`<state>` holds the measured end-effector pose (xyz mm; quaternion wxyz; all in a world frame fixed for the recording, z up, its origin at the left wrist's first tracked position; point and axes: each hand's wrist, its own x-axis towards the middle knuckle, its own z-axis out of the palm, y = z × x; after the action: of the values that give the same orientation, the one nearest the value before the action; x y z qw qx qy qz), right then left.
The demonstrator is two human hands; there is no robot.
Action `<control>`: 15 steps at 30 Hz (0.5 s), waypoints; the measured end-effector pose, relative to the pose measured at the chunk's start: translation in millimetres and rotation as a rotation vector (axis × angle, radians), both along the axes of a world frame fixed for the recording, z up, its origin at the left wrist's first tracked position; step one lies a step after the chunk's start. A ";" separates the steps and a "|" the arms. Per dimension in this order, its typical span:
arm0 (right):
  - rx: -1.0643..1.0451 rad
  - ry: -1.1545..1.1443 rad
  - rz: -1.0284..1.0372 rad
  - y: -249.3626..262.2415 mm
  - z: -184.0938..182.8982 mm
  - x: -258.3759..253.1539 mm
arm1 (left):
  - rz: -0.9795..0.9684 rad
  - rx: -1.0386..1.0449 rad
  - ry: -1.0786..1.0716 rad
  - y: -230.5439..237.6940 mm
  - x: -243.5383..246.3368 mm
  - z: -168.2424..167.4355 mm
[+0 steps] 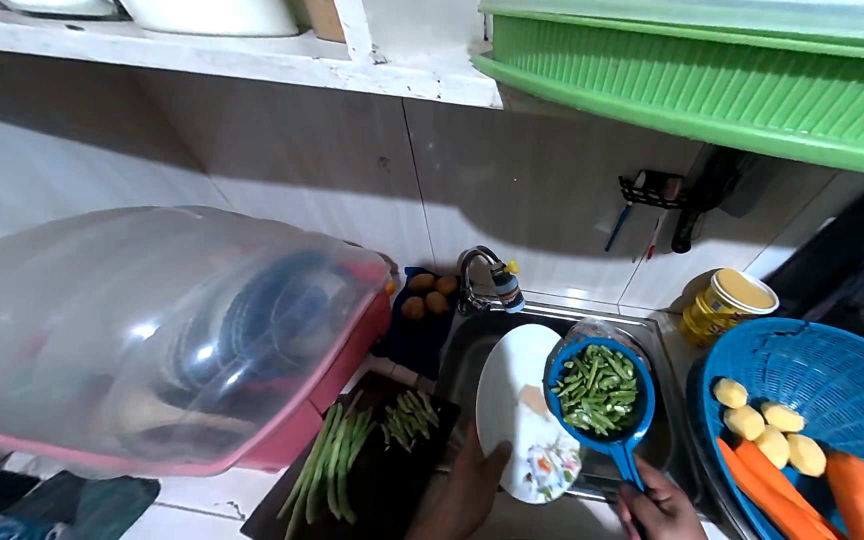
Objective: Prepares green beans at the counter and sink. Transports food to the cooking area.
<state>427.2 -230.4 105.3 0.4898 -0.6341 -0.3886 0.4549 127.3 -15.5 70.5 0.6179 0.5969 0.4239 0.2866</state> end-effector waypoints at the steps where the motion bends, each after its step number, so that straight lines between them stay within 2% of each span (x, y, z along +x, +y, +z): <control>1: -0.003 -0.048 0.012 3.2 -10.5 4.1 | -0.001 -0.118 -0.089 -4.5 3.3 2.6; 5: -0.036 -0.292 -0.016 12.5 -55.0 23.2 | 0.056 -0.588 -0.392 -7.6 15.3 -13.5; 7: -0.057 -0.447 -0.045 13.3 -83.3 36.0 | 0.041 -0.709 -0.464 -4.2 17.2 -23.4; 9: -0.042 -0.571 -0.051 15.1 -109.9 46.6 | 0.022 -0.729 -0.525 -2.4 18.2 -31.1; 15: -0.047 -0.599 -0.081 36.3 -109.7 44.1 | 0.032 -0.731 -0.583 3.9 20.0 -45.1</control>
<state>471.3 -194.1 -4.4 0.3563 -0.7661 -0.4798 0.2365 147.4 -11.6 25.5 0.8766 0.2278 0.3151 0.2836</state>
